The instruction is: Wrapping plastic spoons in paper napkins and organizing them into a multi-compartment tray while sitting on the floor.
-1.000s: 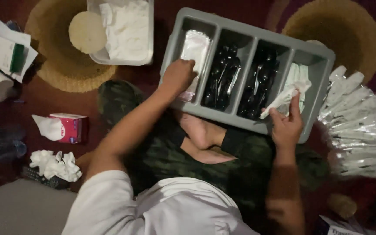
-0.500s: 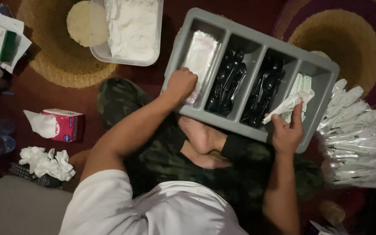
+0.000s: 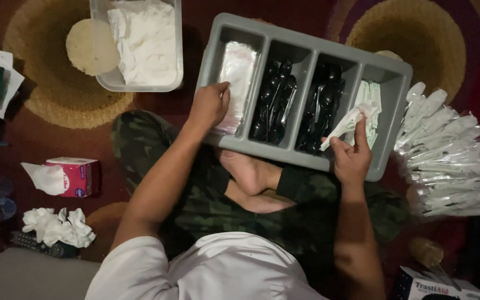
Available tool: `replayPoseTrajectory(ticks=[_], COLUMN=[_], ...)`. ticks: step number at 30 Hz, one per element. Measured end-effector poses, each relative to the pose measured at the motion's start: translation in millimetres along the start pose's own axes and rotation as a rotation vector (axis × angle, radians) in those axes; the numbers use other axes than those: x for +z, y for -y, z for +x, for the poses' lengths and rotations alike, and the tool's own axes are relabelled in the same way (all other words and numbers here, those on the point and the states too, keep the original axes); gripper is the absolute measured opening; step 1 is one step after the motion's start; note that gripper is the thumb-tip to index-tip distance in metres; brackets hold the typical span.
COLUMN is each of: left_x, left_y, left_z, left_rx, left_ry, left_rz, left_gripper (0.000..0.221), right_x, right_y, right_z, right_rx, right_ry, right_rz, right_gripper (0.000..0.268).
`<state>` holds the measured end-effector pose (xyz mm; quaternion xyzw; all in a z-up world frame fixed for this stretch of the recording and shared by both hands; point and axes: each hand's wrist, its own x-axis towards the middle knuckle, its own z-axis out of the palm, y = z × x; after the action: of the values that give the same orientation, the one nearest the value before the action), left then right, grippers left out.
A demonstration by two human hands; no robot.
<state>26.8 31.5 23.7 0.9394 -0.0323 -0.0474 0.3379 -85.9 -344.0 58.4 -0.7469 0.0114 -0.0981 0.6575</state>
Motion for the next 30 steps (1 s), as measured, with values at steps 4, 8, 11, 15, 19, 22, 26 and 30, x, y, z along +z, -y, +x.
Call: replayPoseTrajectory(ticks=[4,8,11,15,19,22,26,30], left_x=[-28,-45,-14,6,35,44,45,39], left_y=[-26,-61,-76,-134,-153,-167,-181,-194], left_z=[-14,-31,-39,-56,-58,-61,-63,-68], left_rx=[-0.025,-0.006,0.026,0.048,0.076,0.002,0.152,0.296], left_ry=[-0.117,-0.296,-0.233,0.018,0.146,0.25,0.163,0.104], left_rz=[-0.045,-0.302,-0.587,-0.812,-0.881,-0.893,-0.666,-0.578], left_gripper=[0.028,0.02,0.019,0.021,0.025,0.025,0.024,0.025], right_x=[0,-8,-6,0,3,5,5,7], right_y=[0,-18,-28,-25,-18,-7,4,8], right_z=[-4,-4,-9,-18,-26,-26,-25,-27], right_rx=[-0.003,-0.012,-0.005,-0.04,-0.1,-0.125,-0.165,-0.181], right_ry=[-0.016,-0.005,-0.031,-0.031,-0.027,-0.027,-0.016,-0.016], right_rz=[-0.011,0.173,0.338,0.428,0.428,0.457,0.496,0.404], right_gripper=[0.078,0.081,0.082,0.083,0.084,0.085,0.087,0.083])
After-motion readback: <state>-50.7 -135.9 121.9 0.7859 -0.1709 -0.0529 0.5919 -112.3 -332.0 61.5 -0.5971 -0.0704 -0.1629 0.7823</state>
